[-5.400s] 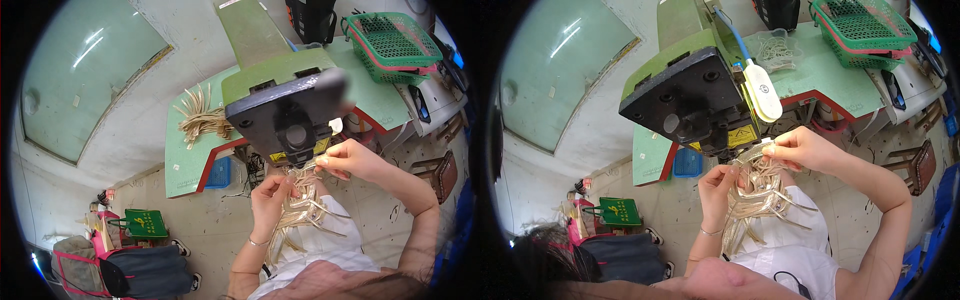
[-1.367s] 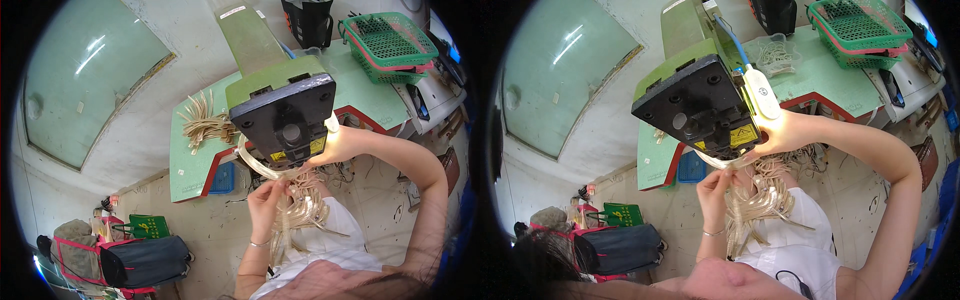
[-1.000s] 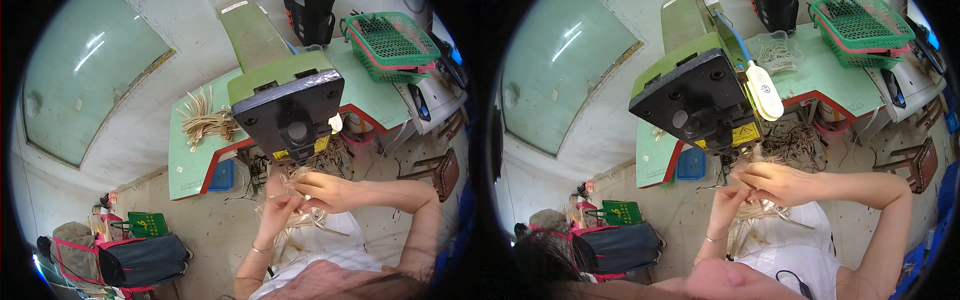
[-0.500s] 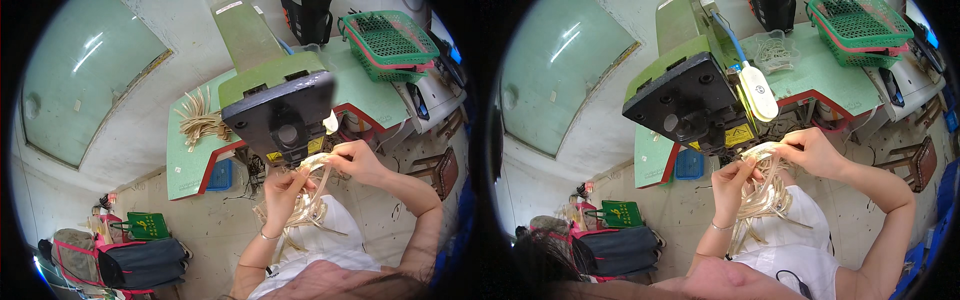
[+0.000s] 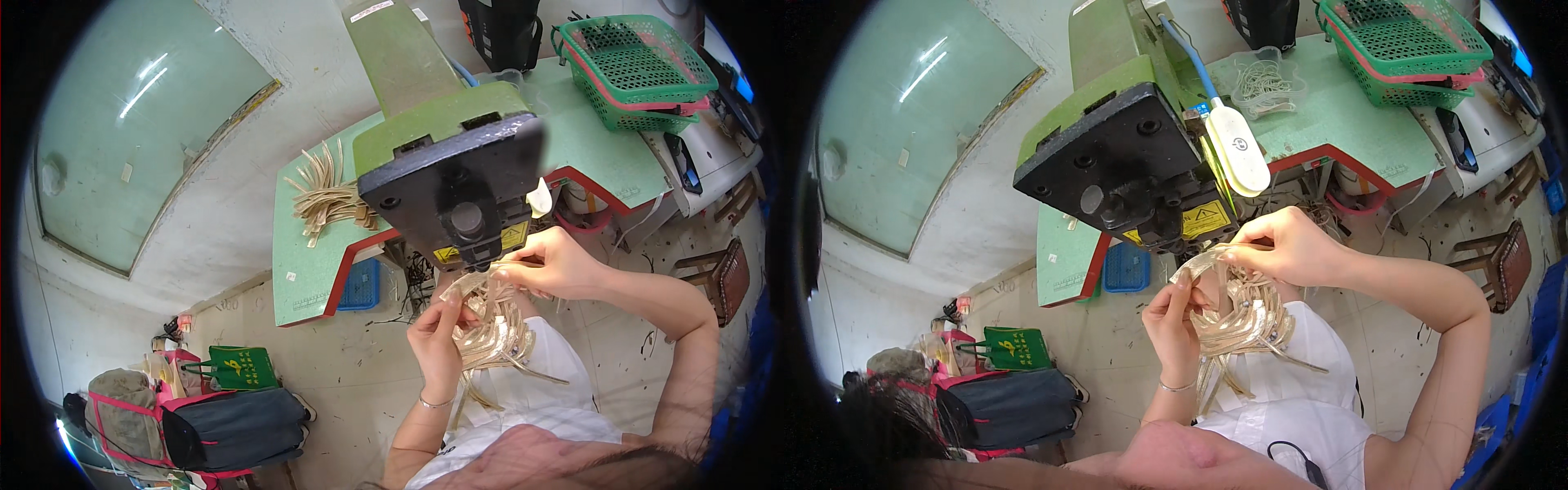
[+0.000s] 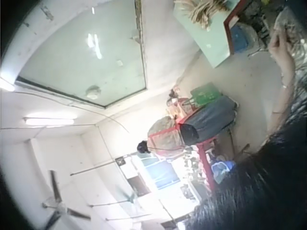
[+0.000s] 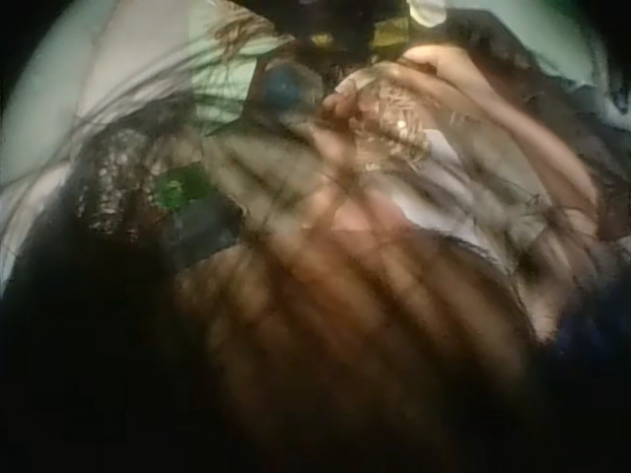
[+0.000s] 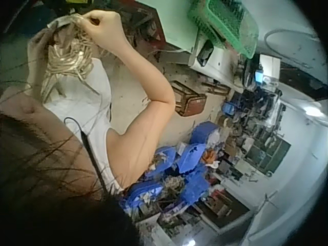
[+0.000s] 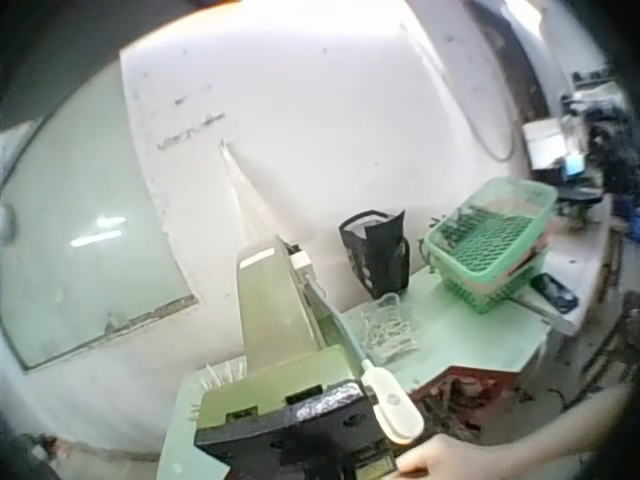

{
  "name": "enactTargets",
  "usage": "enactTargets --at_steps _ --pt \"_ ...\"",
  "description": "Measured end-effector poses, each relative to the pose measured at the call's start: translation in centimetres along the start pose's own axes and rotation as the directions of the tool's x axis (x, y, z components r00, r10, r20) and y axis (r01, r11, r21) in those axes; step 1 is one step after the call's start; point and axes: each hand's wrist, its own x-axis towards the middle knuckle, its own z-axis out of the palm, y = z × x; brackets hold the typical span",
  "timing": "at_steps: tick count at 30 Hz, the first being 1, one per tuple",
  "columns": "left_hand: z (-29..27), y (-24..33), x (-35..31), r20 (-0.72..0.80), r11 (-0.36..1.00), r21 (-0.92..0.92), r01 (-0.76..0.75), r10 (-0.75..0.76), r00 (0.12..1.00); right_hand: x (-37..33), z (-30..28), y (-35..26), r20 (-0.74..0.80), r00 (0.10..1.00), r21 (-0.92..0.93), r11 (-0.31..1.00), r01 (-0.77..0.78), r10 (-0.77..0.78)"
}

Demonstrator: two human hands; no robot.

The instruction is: The person repeatedly feeds gold-colored flat cables into a green press machine, activates the press, and removes the processed cables. They handle the cables by hand, organizing them into a growing bundle while working at a green table in a workshop.

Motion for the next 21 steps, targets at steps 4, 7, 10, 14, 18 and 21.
enactTargets --at_steps 4,7,10,14,18,21 --pt "-0.3 0.1 0.3 -0.014 0.997 0.073 -0.018 0.019 1.000 1.2 0.1 0.3 0.018 1.000 -0.091 0.996 -0.024 0.026" --pt "0.1 1.0 2.1 0.105 0.801 0.463 -0.379 0.375 0.921 2.1 -0.2 0.4 0.013 0.995 -0.184 0.978 0.100 -0.100" --pt "-0.2 2.7 3.5 0.320 0.811 0.507 -0.292 0.138 0.937 3.1 0.0 0.7 -0.049 0.899 -0.360 0.847 0.390 -0.435" --pt "0.2 5.2 4.5 0.449 0.953 0.293 0.082 -0.213 0.868 3.3 -3.1 -2.6 0.264 0.957 -0.603 0.795 0.064 0.123" --pt "-0.2 2.9 3.7 0.346 0.979 0.153 0.138 -0.184 0.920 2.4 -7.2 -1.8 0.441 0.864 -0.493 0.870 0.007 0.242" --pt "-0.5 1.8 2.7 0.283 0.990 0.049 0.133 -0.141 0.949 0.4 -7.1 -0.6 0.280 0.936 -0.157 0.972 -0.173 0.212"
